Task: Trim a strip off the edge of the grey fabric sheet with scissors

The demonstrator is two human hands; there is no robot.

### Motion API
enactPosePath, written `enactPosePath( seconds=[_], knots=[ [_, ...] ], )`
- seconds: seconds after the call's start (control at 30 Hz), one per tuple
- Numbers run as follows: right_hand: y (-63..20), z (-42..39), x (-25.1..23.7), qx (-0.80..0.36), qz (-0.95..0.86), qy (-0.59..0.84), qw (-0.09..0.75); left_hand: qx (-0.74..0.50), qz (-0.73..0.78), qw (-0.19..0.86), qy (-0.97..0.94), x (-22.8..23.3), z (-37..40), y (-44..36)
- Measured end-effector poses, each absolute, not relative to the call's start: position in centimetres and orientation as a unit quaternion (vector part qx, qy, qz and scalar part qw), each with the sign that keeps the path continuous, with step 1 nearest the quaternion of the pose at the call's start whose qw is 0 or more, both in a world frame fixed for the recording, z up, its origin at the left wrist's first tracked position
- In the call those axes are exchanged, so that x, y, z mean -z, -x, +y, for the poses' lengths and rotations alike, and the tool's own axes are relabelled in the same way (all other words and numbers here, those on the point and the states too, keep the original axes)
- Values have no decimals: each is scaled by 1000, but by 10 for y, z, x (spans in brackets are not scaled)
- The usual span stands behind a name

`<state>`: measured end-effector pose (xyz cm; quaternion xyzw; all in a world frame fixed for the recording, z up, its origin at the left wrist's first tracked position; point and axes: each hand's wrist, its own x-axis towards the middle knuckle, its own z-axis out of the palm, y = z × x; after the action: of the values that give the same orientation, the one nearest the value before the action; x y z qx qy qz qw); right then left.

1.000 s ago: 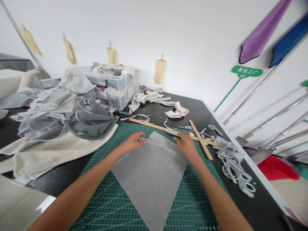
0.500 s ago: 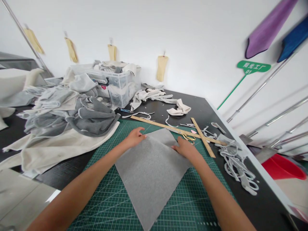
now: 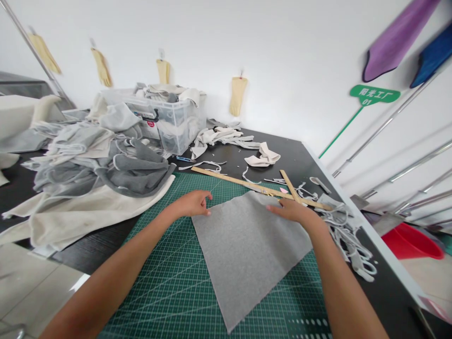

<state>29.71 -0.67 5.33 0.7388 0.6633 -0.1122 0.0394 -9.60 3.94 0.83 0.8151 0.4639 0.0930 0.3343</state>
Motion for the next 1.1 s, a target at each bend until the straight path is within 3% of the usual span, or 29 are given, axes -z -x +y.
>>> enactPosePath(
  seconds=[0.17, 0.4, 0.57, 0.7, 0.87, 1.1],
  knots=[
    [-279, 4, -45, 94, 679, -728, -20, -57, 466, 315, -825, -15, 34, 93],
    [-309, -6, -83, 50, 682, -725, -84, -145, 490, 312, -801, -8, 48, 97],
    [-304, -26, -110, -77, 636, -766, -54, -159, 463, 473, -733, -1, 49, 95],
    [-236, -37, -104, -30, 687, -725, -49, -212, 454, 522, -690, 9, 48, 81],
    [-144, -58, -61, 71, 773, -629, -42, -237, 481, 545, -644, 6, 47, 78],
    [-131, -64, -53, 63, 776, -625, -61, -237, 453, 624, -591, -6, 48, 87]
  ],
)
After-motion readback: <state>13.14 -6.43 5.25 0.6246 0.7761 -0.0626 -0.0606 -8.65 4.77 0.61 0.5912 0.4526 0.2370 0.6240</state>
